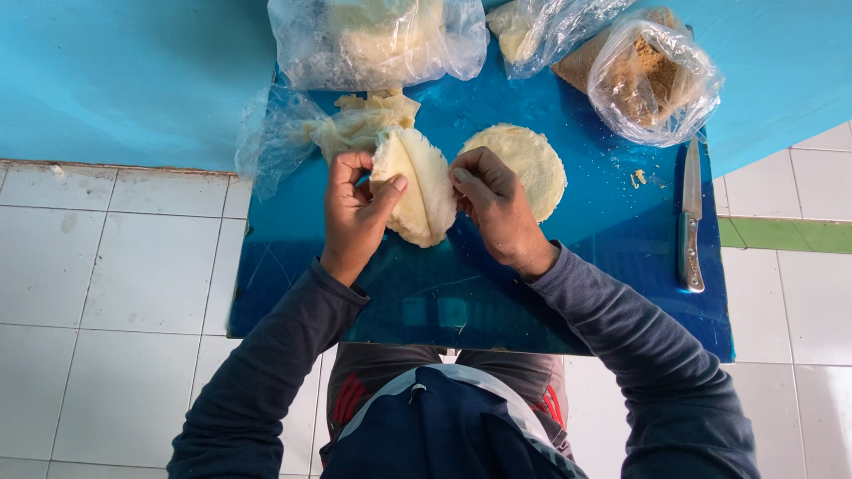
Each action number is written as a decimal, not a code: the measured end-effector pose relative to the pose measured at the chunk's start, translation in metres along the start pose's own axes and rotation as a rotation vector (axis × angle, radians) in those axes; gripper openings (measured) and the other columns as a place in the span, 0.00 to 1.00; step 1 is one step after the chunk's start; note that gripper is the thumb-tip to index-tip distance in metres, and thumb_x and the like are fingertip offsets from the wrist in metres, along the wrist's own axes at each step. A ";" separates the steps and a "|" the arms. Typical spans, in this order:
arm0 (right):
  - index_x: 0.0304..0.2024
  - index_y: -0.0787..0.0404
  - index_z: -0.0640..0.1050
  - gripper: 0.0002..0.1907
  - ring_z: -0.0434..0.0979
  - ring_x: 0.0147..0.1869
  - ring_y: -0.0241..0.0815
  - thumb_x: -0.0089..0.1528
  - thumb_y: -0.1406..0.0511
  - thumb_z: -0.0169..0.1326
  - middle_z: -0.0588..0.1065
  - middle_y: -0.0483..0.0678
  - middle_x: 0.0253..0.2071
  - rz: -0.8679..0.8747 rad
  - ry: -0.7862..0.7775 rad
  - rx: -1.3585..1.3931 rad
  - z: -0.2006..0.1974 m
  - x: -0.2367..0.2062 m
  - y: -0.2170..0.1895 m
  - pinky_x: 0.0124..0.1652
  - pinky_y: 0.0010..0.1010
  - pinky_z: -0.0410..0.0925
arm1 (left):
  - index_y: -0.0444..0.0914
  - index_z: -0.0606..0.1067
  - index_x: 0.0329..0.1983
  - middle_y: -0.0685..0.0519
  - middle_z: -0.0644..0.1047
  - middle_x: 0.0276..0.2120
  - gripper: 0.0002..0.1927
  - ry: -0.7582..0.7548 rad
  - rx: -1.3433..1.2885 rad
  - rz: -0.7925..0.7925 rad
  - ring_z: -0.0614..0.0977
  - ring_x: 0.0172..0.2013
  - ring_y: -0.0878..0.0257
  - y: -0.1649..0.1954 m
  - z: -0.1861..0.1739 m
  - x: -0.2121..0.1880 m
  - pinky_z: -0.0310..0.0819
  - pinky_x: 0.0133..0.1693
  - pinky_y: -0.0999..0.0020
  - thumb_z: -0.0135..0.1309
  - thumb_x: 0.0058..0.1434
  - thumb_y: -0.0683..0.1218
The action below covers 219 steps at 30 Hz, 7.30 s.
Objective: The person sits at a small blue table and shapes dough by hand, stretching and pressing pieces of dough and using a plastic sheet to flatten them into round flat discs. The person works the dough pieces one at a time, setting finished discs on the table beside plastic bags of dough and a brown powdery ingredient.
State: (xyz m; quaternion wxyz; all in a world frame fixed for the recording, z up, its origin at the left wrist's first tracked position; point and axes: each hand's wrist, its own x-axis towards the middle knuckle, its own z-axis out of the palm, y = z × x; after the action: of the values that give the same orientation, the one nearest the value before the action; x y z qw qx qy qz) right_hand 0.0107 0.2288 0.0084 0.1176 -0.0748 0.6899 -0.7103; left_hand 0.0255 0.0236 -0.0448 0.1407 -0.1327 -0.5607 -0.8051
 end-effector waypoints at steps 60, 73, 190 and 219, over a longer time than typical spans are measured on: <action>0.45 0.59 0.78 0.07 0.80 0.39 0.55 0.64 0.68 0.58 0.77 0.52 0.42 -0.799 -0.074 -1.264 -0.074 0.004 -0.023 0.35 0.41 0.71 | 0.32 0.75 0.57 0.48 0.81 0.49 0.20 0.376 -0.330 -0.409 0.84 0.46 0.59 0.017 -0.015 0.031 0.81 0.48 0.64 0.57 0.61 0.42; 0.43 0.62 0.78 0.13 0.79 0.31 0.49 0.64 0.60 0.62 0.74 0.50 0.33 -0.784 -0.139 -1.322 -0.050 -0.012 -0.014 0.31 0.37 0.72 | 0.32 0.73 0.60 0.49 0.79 0.51 0.21 0.300 -0.328 -0.416 0.82 0.48 0.61 0.010 -0.019 0.025 0.79 0.49 0.65 0.57 0.64 0.43; 0.47 0.65 0.73 0.04 0.72 0.42 0.30 0.73 0.69 0.48 0.73 0.44 0.38 -0.318 -0.052 -0.350 0.002 -0.035 0.009 0.41 0.24 0.68 | 0.36 0.67 0.51 0.53 0.77 0.43 0.21 -0.134 -0.011 -0.328 0.79 0.44 0.69 0.010 0.014 -0.010 0.79 0.47 0.70 0.66 0.61 0.42; 0.50 0.65 0.74 0.11 0.71 0.37 0.30 0.71 0.64 0.58 0.76 0.46 0.40 -0.077 0.123 0.293 -0.026 -0.009 0.006 0.32 0.22 0.64 | 0.39 0.67 0.63 0.52 0.74 0.57 0.19 0.046 -0.436 -0.283 0.77 0.56 0.66 0.010 0.005 -0.008 0.76 0.57 0.65 0.55 0.72 0.46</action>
State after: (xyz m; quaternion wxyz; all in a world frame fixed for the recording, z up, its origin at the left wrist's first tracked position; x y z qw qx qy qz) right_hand 0.0123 0.2564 0.0021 0.0574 -0.0394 0.5814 -0.8106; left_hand 0.0366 0.0252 -0.0371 0.0075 -0.0615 -0.3837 -0.9214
